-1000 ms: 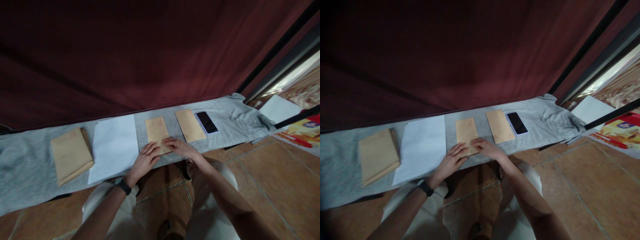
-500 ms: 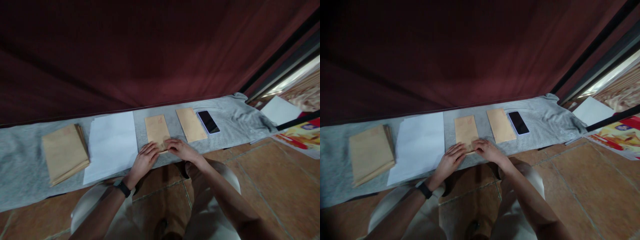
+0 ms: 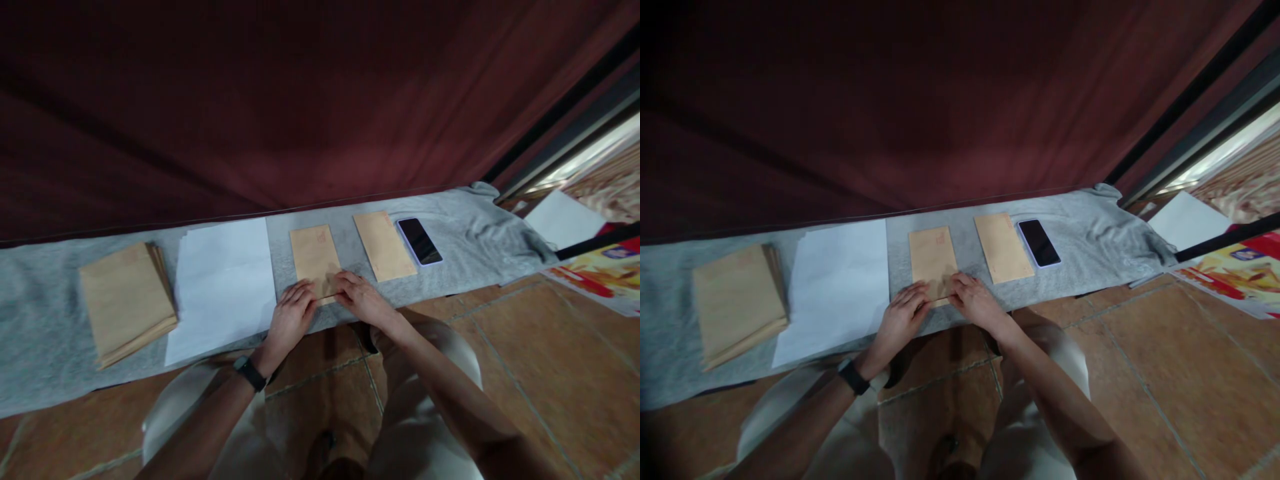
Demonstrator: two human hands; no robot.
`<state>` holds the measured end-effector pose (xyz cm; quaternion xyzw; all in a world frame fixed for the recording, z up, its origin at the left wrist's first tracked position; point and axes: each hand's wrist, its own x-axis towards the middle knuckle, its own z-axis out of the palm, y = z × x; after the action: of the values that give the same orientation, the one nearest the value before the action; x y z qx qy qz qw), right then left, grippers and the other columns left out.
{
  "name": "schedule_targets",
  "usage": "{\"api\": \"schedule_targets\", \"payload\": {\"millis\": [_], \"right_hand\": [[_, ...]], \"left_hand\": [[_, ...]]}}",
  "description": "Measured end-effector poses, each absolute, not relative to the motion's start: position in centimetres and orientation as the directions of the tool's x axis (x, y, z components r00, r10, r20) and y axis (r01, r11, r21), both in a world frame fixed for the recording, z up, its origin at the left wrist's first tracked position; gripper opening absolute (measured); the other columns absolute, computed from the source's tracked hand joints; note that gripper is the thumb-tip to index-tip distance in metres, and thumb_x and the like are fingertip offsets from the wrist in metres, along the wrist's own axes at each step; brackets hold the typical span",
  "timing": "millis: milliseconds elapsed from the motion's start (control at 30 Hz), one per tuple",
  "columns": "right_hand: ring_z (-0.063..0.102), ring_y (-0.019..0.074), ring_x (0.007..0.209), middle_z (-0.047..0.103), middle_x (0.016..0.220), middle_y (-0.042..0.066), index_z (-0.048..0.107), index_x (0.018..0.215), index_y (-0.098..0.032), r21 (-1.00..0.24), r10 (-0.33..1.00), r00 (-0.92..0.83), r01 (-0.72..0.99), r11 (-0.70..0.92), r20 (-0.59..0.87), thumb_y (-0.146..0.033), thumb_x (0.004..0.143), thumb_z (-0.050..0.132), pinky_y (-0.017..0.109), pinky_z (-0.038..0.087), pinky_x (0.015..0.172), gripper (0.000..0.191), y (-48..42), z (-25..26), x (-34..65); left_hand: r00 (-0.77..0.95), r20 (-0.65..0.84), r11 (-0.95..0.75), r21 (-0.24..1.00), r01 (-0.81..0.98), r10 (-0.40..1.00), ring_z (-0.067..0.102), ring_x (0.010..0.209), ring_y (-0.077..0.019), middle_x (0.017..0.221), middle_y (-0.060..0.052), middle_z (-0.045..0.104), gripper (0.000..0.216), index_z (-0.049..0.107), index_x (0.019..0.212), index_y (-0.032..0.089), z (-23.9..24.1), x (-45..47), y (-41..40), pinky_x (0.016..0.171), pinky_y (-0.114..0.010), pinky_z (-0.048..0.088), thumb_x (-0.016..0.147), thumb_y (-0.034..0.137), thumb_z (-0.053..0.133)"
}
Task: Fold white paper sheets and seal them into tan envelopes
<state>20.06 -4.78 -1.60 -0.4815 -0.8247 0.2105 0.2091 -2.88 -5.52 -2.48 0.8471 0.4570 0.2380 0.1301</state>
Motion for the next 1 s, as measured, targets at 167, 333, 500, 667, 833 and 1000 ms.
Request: {"api": "schedule_targets", "payload": {"millis": [167,333,500,667,833,1000], "right_hand": [[0.059,0.0246,0.12,0.062,0.125,0.013,0.063,0.108,-0.017,-0.54,0.882,-0.444,0.709,0.453,0.157,-0.015,0.093,0.059,0.042,0.048,0.101,0.016,-4.8,-1.8,19.9],[0.06,0.025,0.121,0.064,0.123,0.013,0.064,0.106,-0.017,-0.556,0.884,-0.438,0.699,0.45,0.165,-0.014,0.092,0.06,0.042,0.05,0.099,0.015,-4.7,-1.6,20.0],[0.058,0.0259,0.126,0.066,0.128,0.013,0.066,0.121,-0.017,-0.535,0.895,-0.384,0.719,0.443,0.226,-0.017,0.098,0.051,0.048,0.044,0.112,0.027,-5.8,-1.4,18.4],[0.043,0.022,0.144,0.053,0.15,0.013,0.046,0.15,-0.015,-0.584,0.854,-0.457,0.633,0.509,0.248,-0.029,0.104,0.043,0.042,0.038,0.121,0.048,-9.2,-2.2,14.8],[0.028,0.0261,0.152,0.037,0.16,0.017,0.033,0.156,-0.009,-0.49,0.852,-0.467,0.7,0.519,0.236,-0.038,0.103,0.046,0.048,0.032,0.124,0.062,-11.1,-3.3,13.8],[0.028,0.0265,0.152,0.035,0.161,0.018,0.029,0.157,-0.006,-0.401,0.84,-0.474,0.739,0.542,0.263,-0.044,0.103,0.044,0.047,0.03,0.125,0.068,-11.2,-3.9,14.9]], "left_hand": [[0.482,0.289,-0.562,0.417,0.715,0.827,0.059,0.126,-0.0258,0.123,-0.009,0.07,0.015,0.065,0.097,0.02,-2.8,-2.9,-5.4,0.107,-0.047,0.049,0.099,0.023,0.051],[0.571,0.284,-0.637,0.349,0.687,0.77,0.053,0.134,-0.0246,0.135,-0.01,0.065,0.027,0.067,0.112,0.019,-2.7,-2.7,-6.2,0.112,-0.047,0.046,0.098,0.014,0.044],[0.652,0.241,-0.694,0.279,0.663,0.719,0.056,0.133,-0.0244,0.137,-0.012,0.064,0.038,0.061,0.132,0.017,-3.1,-1.9,-7.9,0.114,-0.045,0.045,0.099,0.019,0.042],[0.629,0.211,-0.663,0.269,0.698,0.748,0.046,0.142,-0.0298,0.146,-0.021,0.055,0.048,0.054,0.14,0.007,-5.5,-2.0,-9.6,0.121,-0.048,0.037,0.095,0.019,0.043],[0.613,0.235,-0.655,0.21,0.726,0.755,0.036,0.149,-0.0284,0.155,-0.019,0.045,0.064,0.038,0.152,0.006,-6.6,-2.8,-10.4,0.123,-0.049,0.034,0.088,0.01,0.039],[0.606,0.229,-0.645,0.194,0.739,0.762,0.034,0.15,-0.0279,0.157,-0.021,0.041,0.066,0.032,0.155,0.005,-5.8,-3.1,-10.3,0.123,-0.049,0.034,0.09,0.014,0.04]]}}
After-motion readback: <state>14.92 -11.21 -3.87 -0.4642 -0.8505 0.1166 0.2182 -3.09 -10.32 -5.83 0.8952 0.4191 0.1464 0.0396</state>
